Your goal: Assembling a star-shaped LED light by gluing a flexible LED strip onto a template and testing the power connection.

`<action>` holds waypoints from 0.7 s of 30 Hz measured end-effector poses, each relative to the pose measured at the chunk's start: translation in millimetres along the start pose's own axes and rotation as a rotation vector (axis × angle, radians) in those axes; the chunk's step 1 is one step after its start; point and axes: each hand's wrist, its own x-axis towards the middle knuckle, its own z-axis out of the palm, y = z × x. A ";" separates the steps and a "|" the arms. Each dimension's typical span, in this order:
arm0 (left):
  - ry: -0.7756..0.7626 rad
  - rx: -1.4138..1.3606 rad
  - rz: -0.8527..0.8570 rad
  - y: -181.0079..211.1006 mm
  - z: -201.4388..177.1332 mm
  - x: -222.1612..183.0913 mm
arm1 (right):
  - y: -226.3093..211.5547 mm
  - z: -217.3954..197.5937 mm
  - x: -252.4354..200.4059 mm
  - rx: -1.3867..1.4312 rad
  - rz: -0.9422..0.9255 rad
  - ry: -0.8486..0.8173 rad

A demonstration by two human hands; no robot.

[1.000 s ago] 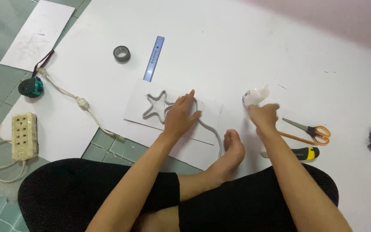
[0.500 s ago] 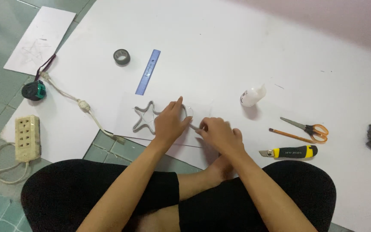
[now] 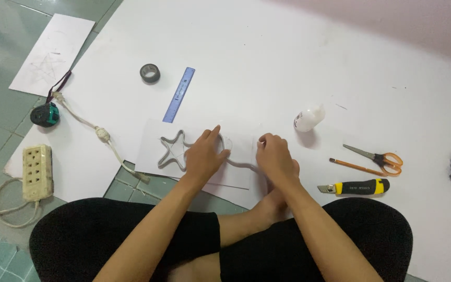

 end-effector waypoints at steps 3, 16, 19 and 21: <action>0.032 -0.061 0.040 -9.7 12.6 1.1 | 19.3 22.1 22.4 0.036 0.031 0.030; 0.018 -0.008 0.062 -10.5 1.7 -15.4 | 9.5 58.4 -6.8 0.017 -0.240 -0.279; 0.001 0.021 0.055 -12.4 -0.5 -16.6 | 17.7 72.8 2.9 0.009 -0.237 -0.214; 0.004 0.013 0.092 -13.6 -3.2 -19.2 | 27.2 87.3 10.7 -0.003 -0.261 -0.197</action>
